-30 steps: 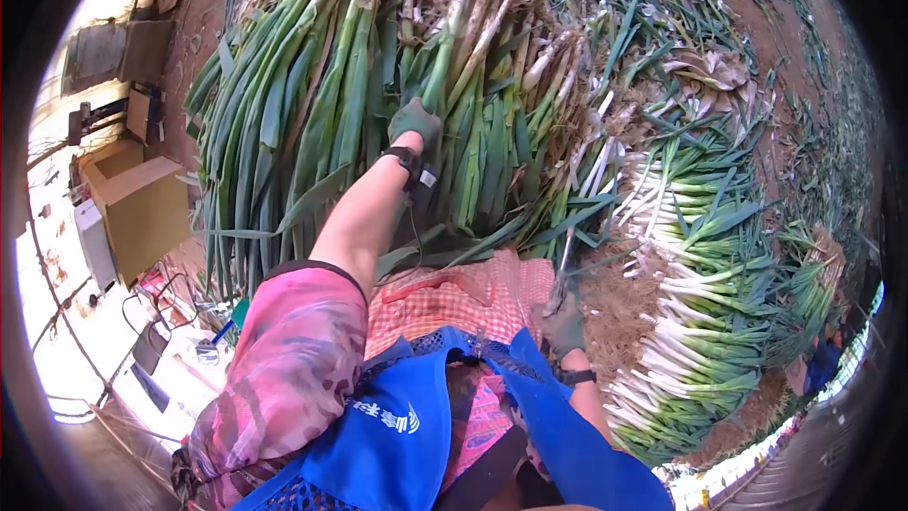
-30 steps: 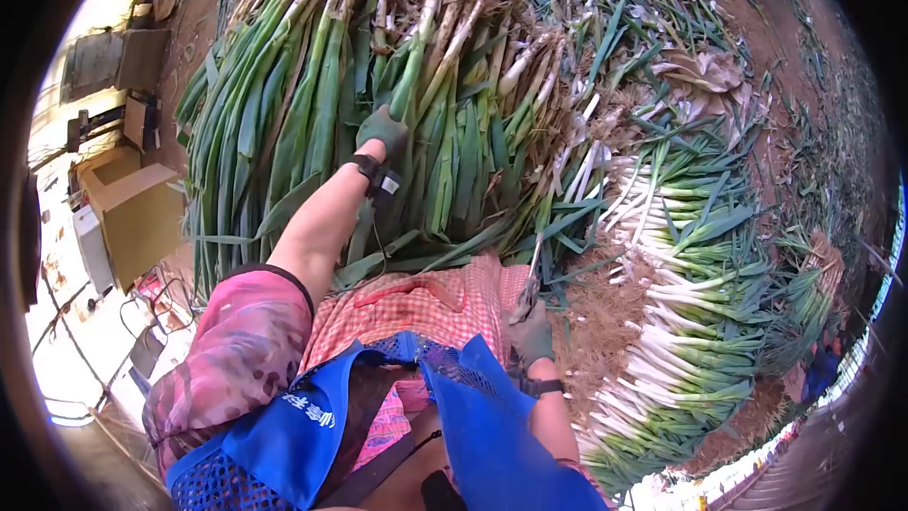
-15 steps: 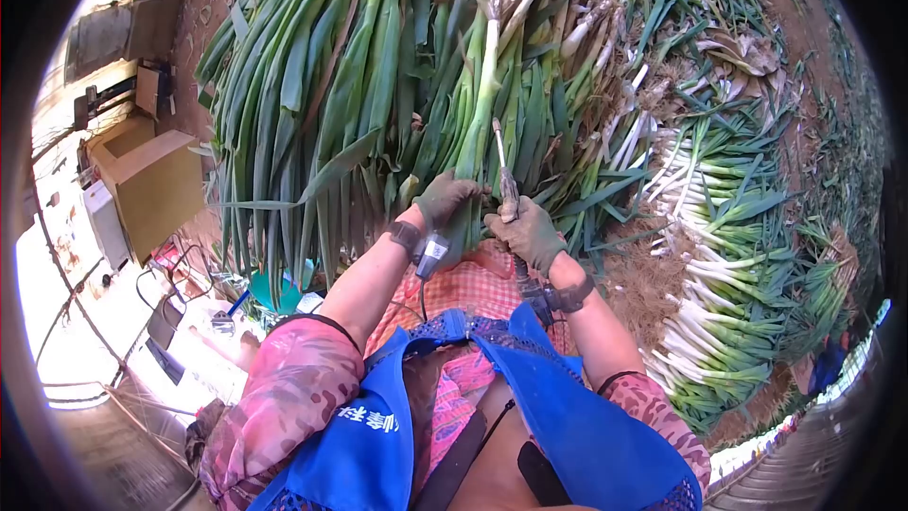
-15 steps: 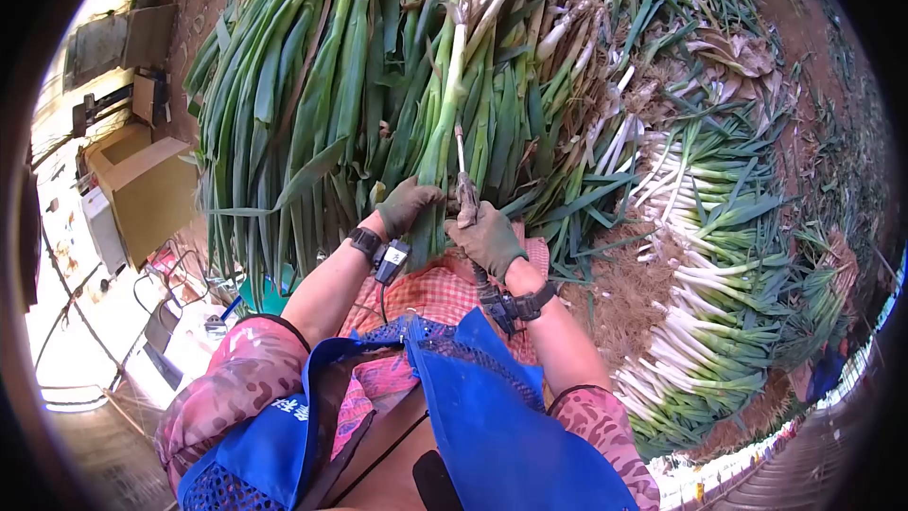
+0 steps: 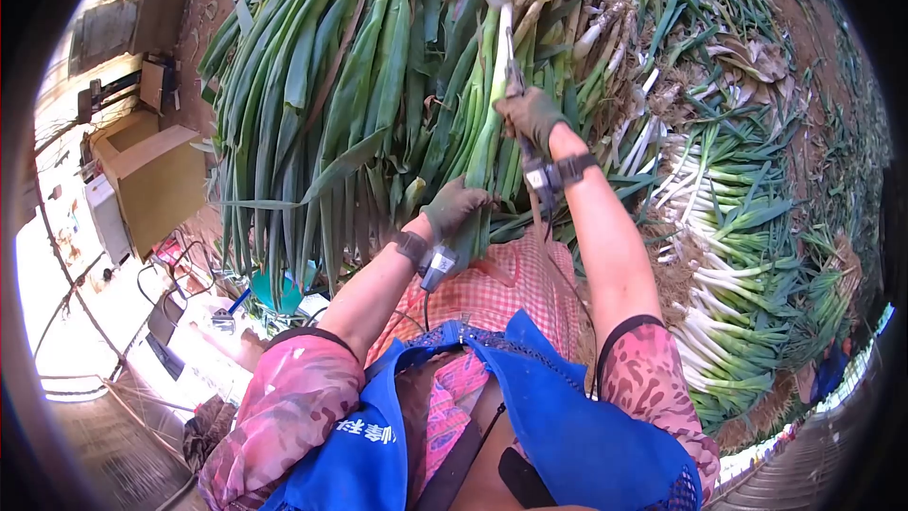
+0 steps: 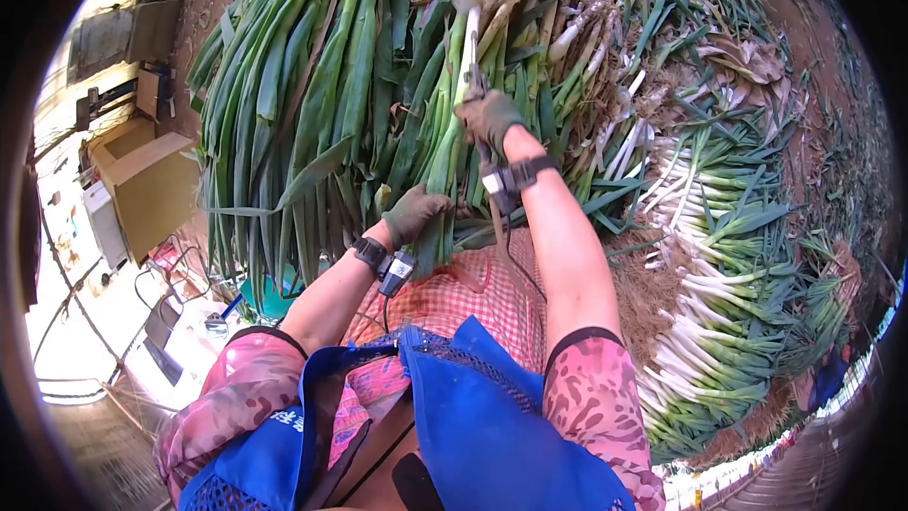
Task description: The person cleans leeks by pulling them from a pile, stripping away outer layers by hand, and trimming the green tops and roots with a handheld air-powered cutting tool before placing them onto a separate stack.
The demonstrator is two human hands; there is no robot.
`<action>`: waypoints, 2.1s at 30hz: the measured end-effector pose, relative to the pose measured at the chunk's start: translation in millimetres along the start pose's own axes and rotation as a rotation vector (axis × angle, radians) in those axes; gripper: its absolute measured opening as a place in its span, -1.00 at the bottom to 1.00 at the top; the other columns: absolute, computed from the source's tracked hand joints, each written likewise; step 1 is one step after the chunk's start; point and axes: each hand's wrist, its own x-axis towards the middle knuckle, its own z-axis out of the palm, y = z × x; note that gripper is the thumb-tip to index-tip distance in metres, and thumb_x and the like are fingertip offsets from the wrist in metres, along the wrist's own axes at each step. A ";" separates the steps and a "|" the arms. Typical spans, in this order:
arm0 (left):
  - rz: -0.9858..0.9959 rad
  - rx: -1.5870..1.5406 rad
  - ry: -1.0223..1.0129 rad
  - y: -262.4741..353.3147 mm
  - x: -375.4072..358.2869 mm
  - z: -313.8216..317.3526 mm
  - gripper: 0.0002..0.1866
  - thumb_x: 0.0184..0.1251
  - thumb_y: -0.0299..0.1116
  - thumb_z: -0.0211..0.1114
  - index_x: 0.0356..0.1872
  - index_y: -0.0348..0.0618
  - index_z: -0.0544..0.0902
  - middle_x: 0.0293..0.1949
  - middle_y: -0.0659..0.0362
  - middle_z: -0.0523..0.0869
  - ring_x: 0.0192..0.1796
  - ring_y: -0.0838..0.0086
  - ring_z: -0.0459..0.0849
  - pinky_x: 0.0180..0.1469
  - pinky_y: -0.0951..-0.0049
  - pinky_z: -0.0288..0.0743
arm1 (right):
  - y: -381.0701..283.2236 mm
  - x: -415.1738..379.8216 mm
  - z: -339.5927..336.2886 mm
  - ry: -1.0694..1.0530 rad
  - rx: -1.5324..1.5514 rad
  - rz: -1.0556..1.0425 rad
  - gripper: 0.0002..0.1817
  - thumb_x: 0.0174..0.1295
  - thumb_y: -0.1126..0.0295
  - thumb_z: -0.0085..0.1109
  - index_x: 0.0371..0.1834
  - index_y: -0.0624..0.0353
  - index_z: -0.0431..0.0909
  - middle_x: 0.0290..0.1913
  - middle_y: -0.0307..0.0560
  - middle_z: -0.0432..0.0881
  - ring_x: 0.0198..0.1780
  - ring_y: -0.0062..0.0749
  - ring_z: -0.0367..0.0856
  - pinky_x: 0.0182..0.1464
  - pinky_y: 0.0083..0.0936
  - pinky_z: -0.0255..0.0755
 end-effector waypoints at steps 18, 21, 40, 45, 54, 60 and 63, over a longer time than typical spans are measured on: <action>0.005 0.747 0.114 12.9 -14.7 44.0 -0.30 0.25 -0.15 0.45 0.35 -0.20 0.42 0.09 0.05 0.69 0.11 0.37 0.66 0.15 0.41 0.53 | 23.2 28.7 -13.4 -0.068 0.170 -0.186 -0.62 0.06 0.09 0.45 -0.31 0.21 0.65 -0.39 -0.15 0.68 -0.38 -0.40 0.64 -0.29 -0.37 0.51; 0.170 0.747 -0.078 7.5 1.2 39.1 -0.22 0.23 0.04 0.46 0.35 -0.24 0.44 0.19 -0.13 0.64 0.25 0.16 0.63 0.27 0.28 0.50 | 30.6 -25.1 -48.4 0.041 0.294 -0.283 -0.71 0.17 0.25 0.43 -0.27 0.20 0.55 -0.31 -0.19 0.65 -0.31 -0.42 0.62 -0.22 -0.43 0.56; 0.165 0.800 0.416 27.3 72.7 17.6 -0.31 0.06 -0.14 0.30 0.25 -0.25 0.46 0.10 -0.24 0.68 0.13 -0.07 0.69 0.20 0.13 0.52 | 181.2 -148.9 -227.0 0.706 -0.598 0.182 -0.63 0.19 0.22 0.26 -0.14 0.30 0.48 -0.37 0.05 0.66 -0.34 -0.16 0.64 -0.20 -0.25 0.53; -0.092 0.873 0.466 7.1 13.0 45.5 -0.31 0.05 -0.16 0.40 0.22 -0.29 0.48 -0.09 -0.19 0.74 -0.01 -0.03 0.73 0.05 0.13 0.57 | 131.3 -137.2 -45.6 0.143 -0.183 0.033 -0.53 0.10 0.09 0.38 -0.22 0.31 0.52 -0.29 0.14 0.68 -0.17 -0.02 0.71 -0.09 -0.21 0.56; -0.087 0.811 0.478 -9.5 -1.0 43.7 -0.38 0.07 -0.15 0.42 0.15 -0.22 0.52 -0.11 -0.12 0.77 -0.04 0.05 0.76 0.02 0.16 0.57 | 121.2 -89.7 48.6 0.049 -0.059 -0.032 -0.51 0.22 0.08 0.20 -0.27 0.45 0.58 -0.37 0.31 0.69 -0.28 0.16 0.74 -0.20 -0.17 0.61; -0.009 0.783 0.490 -17.3 -6.7 36.2 -0.39 0.06 -0.17 0.39 0.16 -0.20 0.53 -0.13 -0.12 0.77 -0.07 0.05 0.76 0.01 0.16 0.57 | 81.9 -61.5 29.5 -0.050 0.045 0.058 -0.46 0.21 0.03 0.22 -0.26 0.48 0.62 -0.46 0.23 0.70 -0.38 -0.07 0.79 -0.29 -0.26 0.63; -0.007 0.788 0.492 -11.7 -10.8 34.8 -0.39 0.05 -0.17 0.38 0.16 -0.21 0.52 -0.14 -0.13 0.77 -0.07 0.04 0.76 0.00 0.16 0.57 | 107.3 -88.5 37.7 -0.040 -0.102 0.018 -0.44 0.14 0.01 0.26 -0.21 0.46 0.61 -0.26 0.35 0.71 -0.13 0.13 0.75 -0.08 -0.18 0.61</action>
